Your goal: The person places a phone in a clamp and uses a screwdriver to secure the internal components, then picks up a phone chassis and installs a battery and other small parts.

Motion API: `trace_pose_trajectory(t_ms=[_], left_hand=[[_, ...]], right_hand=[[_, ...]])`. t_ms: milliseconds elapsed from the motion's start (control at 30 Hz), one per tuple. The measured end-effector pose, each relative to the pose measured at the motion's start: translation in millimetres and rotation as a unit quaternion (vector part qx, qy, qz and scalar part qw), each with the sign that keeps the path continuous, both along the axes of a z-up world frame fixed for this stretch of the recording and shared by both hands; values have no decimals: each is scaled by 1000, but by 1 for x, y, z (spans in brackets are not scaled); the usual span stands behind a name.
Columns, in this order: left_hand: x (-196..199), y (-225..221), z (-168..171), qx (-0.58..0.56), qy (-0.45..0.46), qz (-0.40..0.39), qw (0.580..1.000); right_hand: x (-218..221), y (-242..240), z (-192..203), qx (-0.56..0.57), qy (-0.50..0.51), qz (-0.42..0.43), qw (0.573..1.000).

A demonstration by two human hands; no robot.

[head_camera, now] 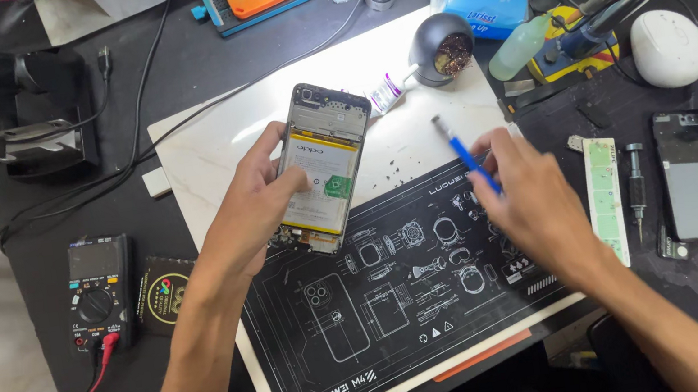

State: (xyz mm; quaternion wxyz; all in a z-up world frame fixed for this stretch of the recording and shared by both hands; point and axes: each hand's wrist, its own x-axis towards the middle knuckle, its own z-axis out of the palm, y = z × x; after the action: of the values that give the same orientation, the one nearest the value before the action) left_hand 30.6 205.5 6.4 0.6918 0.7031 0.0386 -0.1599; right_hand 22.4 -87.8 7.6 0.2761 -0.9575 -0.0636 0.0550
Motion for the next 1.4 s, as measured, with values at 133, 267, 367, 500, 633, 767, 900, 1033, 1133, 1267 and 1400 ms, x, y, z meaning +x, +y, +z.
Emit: trace_pose_trajectory(t_ms=[133, 267, 367, 500, 633, 767, 900, 1033, 1133, 1267, 1400], left_hand=[[2, 1, 1, -3, 5, -1, 1000], [2, 1, -8, -1, 36, 6, 999], [4, -2, -14, 7, 16, 18, 1000], [3, -1, -18, -27, 16, 12, 999], [2, -1, -9, -14, 20, 28, 999], [5, 3, -11, -7, 23, 33, 999], [6, 4, -19, -14, 29, 27, 999], [1, -2, -18, -43, 9, 9, 999], [1, -7, -20, -62, 40, 27, 997], [4, -6, -26, -105, 19, 8, 994], [5, -5, -29, -101, 7, 2, 995]], right_hand=[[4, -4, -5, -127, -78, 39, 988], [-17, 1, -18, -158, -197, 247, 936], [-39, 14, -34, -98, -203, 411, 883], [-25, 11, -44, -135, -153, 397, 895], [1, 2, -35, -149, -150, 355, 911], [-13, -1, -32, -122, -161, 393, 897], [-29, 5, -42, -106, -142, 435, 883], [0, 12, -49, -137, -159, 394, 895], [8, 12, -47, -151, -172, 364, 903], [-4, 15, -46, -99, -187, 388, 897], [-7, 10, -46, -110, -170, 401, 894]])
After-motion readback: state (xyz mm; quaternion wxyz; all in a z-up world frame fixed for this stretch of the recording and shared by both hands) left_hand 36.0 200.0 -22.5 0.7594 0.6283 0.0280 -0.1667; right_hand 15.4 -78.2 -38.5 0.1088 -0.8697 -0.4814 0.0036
